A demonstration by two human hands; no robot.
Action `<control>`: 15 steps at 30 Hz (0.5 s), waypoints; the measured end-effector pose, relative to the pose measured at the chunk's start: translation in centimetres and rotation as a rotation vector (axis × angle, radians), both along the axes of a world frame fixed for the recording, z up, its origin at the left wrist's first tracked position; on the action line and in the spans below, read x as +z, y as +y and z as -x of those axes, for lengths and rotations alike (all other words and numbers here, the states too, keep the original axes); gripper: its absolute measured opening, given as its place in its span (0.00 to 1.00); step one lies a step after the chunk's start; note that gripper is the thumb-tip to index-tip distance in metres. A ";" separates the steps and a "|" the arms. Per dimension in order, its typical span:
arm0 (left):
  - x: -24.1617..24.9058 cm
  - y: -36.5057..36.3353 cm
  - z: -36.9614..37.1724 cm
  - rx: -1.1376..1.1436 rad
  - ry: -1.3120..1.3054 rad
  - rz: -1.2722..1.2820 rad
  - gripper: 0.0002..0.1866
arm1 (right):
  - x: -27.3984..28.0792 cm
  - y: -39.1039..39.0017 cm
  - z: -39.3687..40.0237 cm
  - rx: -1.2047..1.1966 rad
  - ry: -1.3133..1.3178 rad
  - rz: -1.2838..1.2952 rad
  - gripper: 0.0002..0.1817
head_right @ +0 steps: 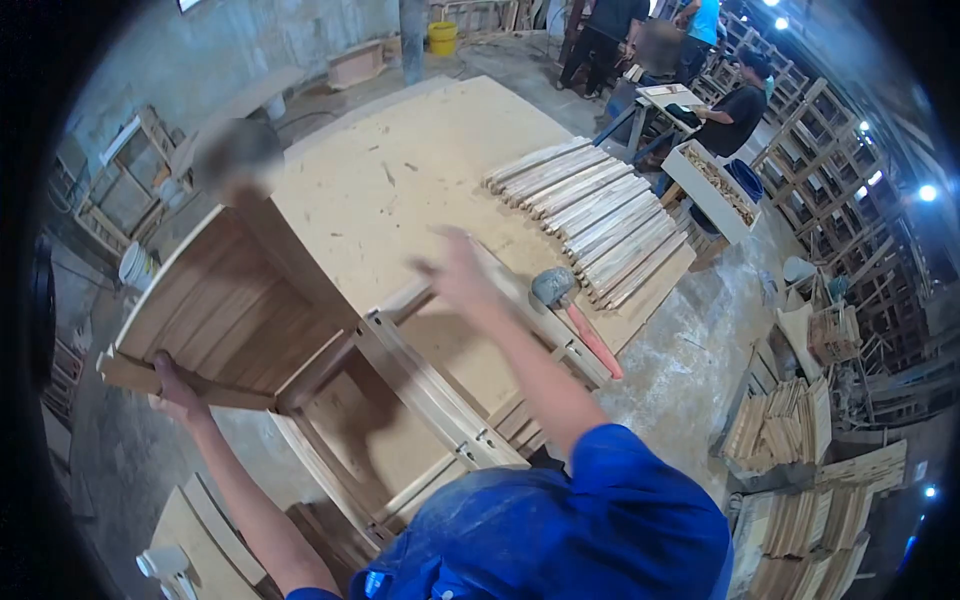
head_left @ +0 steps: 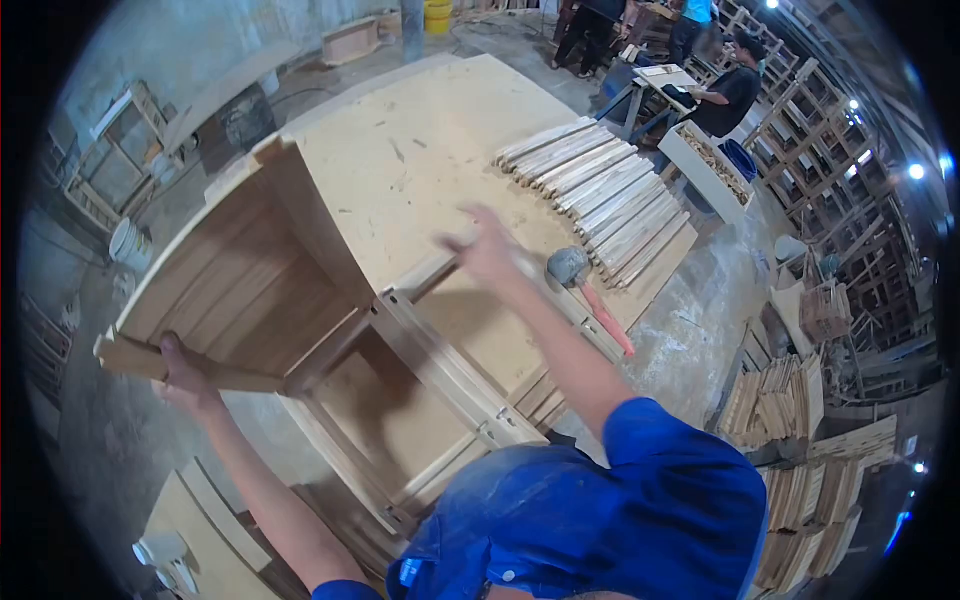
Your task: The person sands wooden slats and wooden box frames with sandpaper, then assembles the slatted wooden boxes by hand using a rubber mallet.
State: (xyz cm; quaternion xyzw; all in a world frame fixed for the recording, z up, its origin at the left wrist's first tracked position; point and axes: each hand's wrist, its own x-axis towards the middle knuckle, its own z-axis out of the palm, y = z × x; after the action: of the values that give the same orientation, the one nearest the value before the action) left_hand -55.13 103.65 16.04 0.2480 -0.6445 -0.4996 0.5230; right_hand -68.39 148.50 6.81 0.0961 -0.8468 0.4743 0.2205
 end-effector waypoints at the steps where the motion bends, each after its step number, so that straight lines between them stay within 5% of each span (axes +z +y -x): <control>1: -0.1 0.2 0.1 -0.020 0.038 -0.006 0.26 | 0.9 4.9 -2.5 -0.178 -0.246 -0.079 0.31; 2: 0.1 0.5 0.2 -0.032 0.051 -0.010 0.26 | -2.8 11.2 -3.0 -0.282 -0.304 -0.525 0.30; 5: 1.6 2.4 0.2 0.032 -0.030 -0.050 0.29 | -6.6 18.1 -7.8 -0.456 -0.707 -0.784 0.24; 8: 0.8 1.5 0.0 -0.029 0.030 -0.075 0.26 | -8.5 19.5 -8.5 -0.486 -0.564 -0.788 0.23; 13: 0.9 1.3 0.9 -0.051 -0.051 -0.087 0.26 | -11.5 23.6 -7.3 -0.396 -0.689 -0.604 0.22; 15: -4.1 -3.8 1.6 -0.093 -0.103 0.090 0.21 | -11.4 25.1 -7.4 -0.312 -0.603 -0.671 0.21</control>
State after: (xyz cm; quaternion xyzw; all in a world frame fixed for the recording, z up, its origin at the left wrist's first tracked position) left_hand -56.78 99.81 11.97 0.2195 -0.7032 -0.4803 0.4760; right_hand -61.04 173.59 -4.63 -0.1083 -0.9838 0.1428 -0.0094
